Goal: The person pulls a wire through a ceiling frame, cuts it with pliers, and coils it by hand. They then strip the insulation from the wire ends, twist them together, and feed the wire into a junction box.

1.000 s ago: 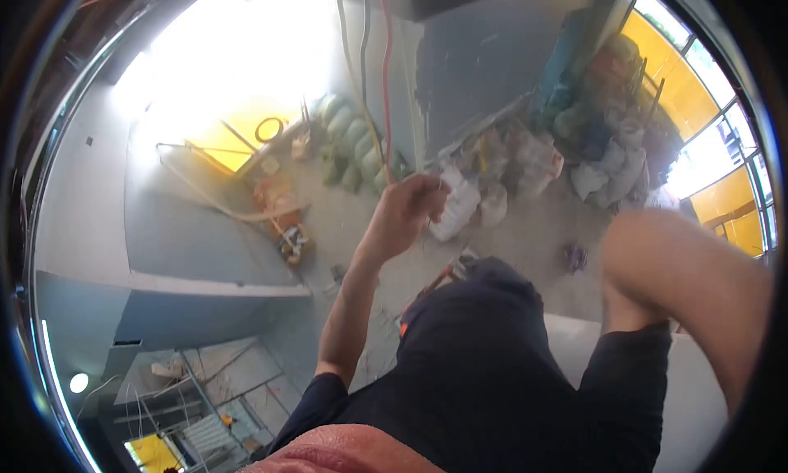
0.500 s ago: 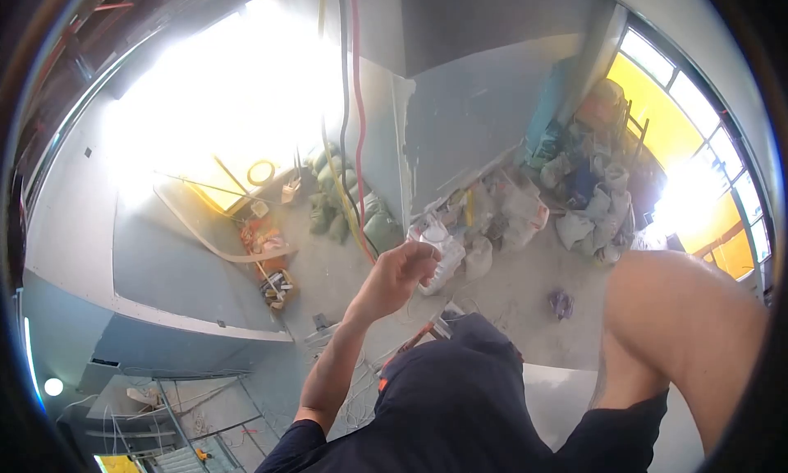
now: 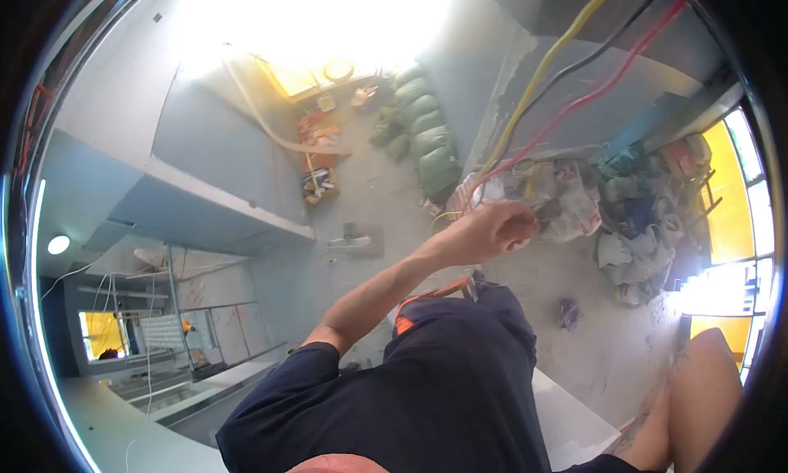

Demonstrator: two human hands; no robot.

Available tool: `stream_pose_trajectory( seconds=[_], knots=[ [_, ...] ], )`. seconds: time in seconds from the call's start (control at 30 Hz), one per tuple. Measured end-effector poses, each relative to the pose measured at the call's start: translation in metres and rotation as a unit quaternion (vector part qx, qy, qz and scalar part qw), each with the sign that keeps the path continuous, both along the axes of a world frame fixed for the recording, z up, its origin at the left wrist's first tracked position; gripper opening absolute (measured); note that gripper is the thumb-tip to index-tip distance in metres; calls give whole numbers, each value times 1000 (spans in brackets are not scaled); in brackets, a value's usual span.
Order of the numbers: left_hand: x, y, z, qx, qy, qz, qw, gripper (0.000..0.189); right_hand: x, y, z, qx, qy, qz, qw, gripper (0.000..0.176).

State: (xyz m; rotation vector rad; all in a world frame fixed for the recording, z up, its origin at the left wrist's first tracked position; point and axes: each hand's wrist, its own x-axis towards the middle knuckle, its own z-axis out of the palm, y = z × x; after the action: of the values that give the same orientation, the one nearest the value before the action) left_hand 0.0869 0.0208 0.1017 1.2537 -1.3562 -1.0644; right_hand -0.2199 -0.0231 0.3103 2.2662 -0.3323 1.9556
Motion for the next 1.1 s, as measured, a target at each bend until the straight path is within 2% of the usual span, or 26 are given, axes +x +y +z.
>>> stream_pose_trajectory(
  seconds=[0.07, 0.37, 0.47, 0.57, 0.63, 0.73, 0.97, 1.03, 1.1],
  knots=[
    [-3, 4, -1, 21, 7, -4, 1000, 17, 2, 3, 0, -3, 7, -1, 1000, 45],
    [0, -4, -3, -22, 11, -16, 1000, 15, 9, 13, -3, -35, 11, -6, 999, 45],
    [4, -9, 11, 27, -21, -31, 999, 16, 13, 13, -7, -46, 10, -6, 999, 45],
    [4, -9, 11, 21, 26, -20, 999, 14, 13, 13, -5, -45, 15, -9, 999, 46],
    [10, -10, 16, 37, 10, -18, 999, 15, 14, 12, -5, -39, 15, -9, 999, 46],
    [8, -12, 6, -8, -15, -12, 1000, 16, 13, 8, -4, -24, 20, -4, 1000, 46],
    [8, -13, 2, -2, -47, -30, 998, 14, 14, 9, -1, -34, 20, -2, 999, 46],
    [5, -16, -10, -52, -38, -11, 998, 13, 16, 10, -1, -41, 19, 0, 999, 46],
    [10, -17, 8, -33, -42, -22, 998, 12, 16, 13, 0, -52, 17, 3, 998, 46]
  ],
)
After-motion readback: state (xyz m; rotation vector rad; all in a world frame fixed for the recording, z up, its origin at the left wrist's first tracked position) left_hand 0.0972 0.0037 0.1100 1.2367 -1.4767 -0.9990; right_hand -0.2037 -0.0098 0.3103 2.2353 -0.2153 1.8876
